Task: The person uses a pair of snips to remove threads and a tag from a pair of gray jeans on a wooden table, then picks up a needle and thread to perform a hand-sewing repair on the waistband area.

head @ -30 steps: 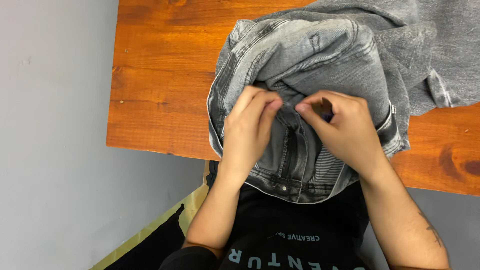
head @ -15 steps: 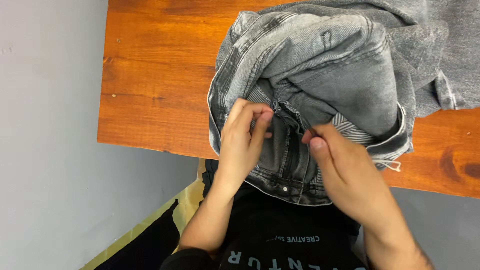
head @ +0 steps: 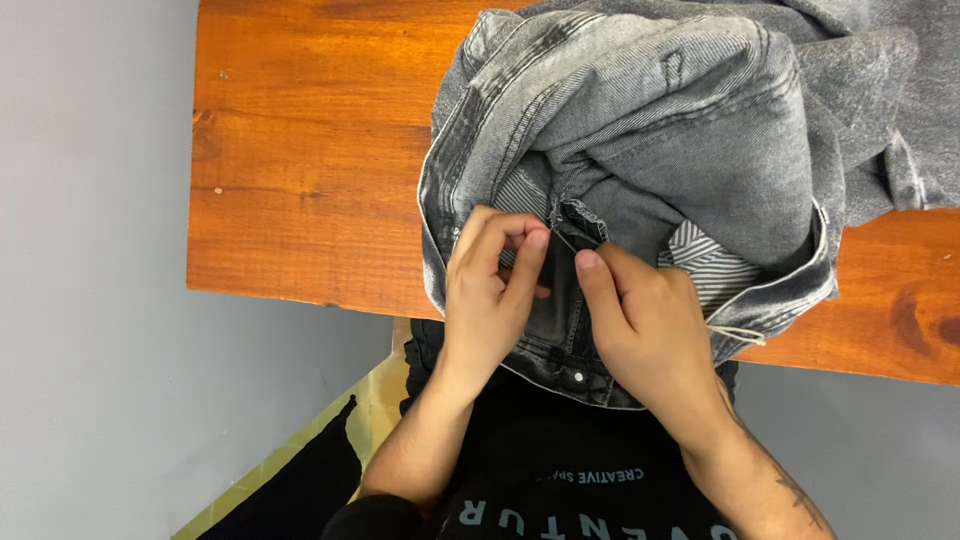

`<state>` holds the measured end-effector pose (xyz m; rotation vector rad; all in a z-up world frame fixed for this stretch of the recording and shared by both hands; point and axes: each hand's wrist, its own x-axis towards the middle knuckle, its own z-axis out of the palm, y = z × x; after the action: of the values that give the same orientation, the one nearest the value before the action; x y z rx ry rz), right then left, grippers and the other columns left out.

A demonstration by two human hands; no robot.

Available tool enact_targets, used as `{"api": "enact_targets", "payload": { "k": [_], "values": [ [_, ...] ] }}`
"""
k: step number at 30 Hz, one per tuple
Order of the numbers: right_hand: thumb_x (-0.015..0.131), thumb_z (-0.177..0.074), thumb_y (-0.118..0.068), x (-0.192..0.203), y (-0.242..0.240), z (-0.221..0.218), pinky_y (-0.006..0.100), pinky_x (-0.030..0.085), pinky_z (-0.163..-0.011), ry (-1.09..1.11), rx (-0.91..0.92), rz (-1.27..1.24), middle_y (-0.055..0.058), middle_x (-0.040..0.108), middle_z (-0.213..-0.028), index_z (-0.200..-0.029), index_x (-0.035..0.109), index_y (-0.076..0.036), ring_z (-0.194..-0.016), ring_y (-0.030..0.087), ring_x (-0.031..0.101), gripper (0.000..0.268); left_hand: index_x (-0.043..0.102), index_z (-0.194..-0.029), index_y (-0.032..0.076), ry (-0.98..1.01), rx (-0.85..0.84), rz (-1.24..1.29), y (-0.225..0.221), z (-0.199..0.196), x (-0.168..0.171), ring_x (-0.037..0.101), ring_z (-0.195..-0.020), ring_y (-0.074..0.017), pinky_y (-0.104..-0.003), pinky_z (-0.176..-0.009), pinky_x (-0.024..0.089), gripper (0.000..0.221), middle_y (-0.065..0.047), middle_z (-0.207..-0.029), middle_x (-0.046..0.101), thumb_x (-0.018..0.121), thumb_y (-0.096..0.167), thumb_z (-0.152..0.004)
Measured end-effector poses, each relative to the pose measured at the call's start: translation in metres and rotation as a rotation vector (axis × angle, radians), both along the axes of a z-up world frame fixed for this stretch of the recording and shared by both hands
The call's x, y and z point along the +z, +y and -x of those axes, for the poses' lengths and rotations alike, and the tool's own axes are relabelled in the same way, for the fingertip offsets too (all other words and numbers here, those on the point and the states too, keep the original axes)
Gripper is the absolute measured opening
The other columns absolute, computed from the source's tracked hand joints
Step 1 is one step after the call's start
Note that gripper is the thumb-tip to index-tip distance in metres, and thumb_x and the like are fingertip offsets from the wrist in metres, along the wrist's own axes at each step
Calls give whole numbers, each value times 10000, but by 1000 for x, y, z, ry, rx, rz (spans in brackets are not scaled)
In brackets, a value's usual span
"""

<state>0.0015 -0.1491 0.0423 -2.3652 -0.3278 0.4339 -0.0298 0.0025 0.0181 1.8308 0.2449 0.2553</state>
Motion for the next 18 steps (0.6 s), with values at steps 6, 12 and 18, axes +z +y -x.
{"api": "enact_targets", "payload": {
  "k": [6,12,18],
  "values": [
    [518,-1066,-266,-4,4,-4,397,362,-487,-73,-14,-72,97,452,-447,-624,483,-97,-427,286,469,474,656,-997,43,-50,22,25,0,-1,1,615,-831,-191,-282,-431,668,133,-97,-905,536,592,159,-1012],
    [563,-1046,-231,-7,3,-5,347,369,-421,-126,-24,-148,120,457,-394,-575,532,-101,-382,294,509,490,682,-975,8,-117,49,30,-2,0,-2,635,-756,-274,-326,-398,657,109,-138,-800,530,635,103,-1002],
    [533,-1057,-299,-6,-81,9,381,455,-557,-10,-72,-54,93,623,-605,-746,664,-77,-596,271,600,403,610,-930,83,-219,-103,-80,-26,18,13,576,-800,-267,-396,-672,496,160,-70,-834,562,540,171,-1044]
  ]
}}
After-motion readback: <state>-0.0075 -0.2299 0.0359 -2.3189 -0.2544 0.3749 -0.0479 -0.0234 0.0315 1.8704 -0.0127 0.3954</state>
